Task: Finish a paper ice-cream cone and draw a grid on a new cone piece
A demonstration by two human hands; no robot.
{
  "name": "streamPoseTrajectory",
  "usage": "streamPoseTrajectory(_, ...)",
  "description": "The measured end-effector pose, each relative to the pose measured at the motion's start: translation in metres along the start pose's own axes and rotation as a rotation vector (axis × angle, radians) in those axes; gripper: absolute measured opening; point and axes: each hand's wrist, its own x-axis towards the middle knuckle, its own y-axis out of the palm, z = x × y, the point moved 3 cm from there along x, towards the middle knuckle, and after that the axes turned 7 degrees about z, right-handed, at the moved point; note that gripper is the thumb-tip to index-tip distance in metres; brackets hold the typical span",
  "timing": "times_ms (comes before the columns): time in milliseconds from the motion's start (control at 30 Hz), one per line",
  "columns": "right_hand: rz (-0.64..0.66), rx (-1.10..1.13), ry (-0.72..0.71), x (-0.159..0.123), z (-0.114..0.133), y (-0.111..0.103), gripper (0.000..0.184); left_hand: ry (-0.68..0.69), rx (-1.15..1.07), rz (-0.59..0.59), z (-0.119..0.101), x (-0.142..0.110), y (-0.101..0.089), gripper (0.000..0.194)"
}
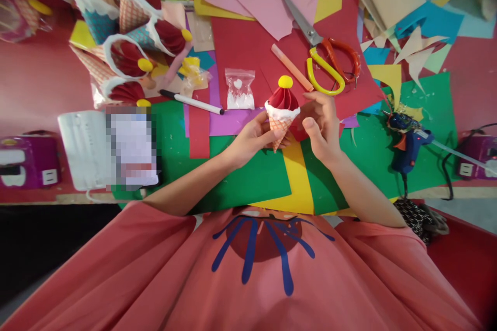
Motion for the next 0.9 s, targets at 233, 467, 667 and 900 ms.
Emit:
streamPoseTrajectory(233, -0.064, -0.091, 0.051, 0.003, -0.002, -0.002, 0.019, 0.134, 0.268, -0.15, -0.032, -0.001, -0.013, 0.041)
streamPoseTrajectory(467, 0.012, -0.022, 0.045, 0.004, -0.002, 0.0, 0.018, 0.259, 0.972, -0.434, -0.087, -0.039, -0.054, 0.026)
streamPoseTrajectory(667, 0.053, -0.051, 0.052, 0.002, -0.001, 0.002, 0.024, -0.012, 1.249, -0.953, -0.105, -0.072, -0.097, 0.029)
streamPoseTrajectory(900, 0.118, -0.133, 0.041, 0.004, 0.002, 0.002, 0.029, -0.113, 1.345, -1.121, -0.107, -0.069, -0.084, 0.029)
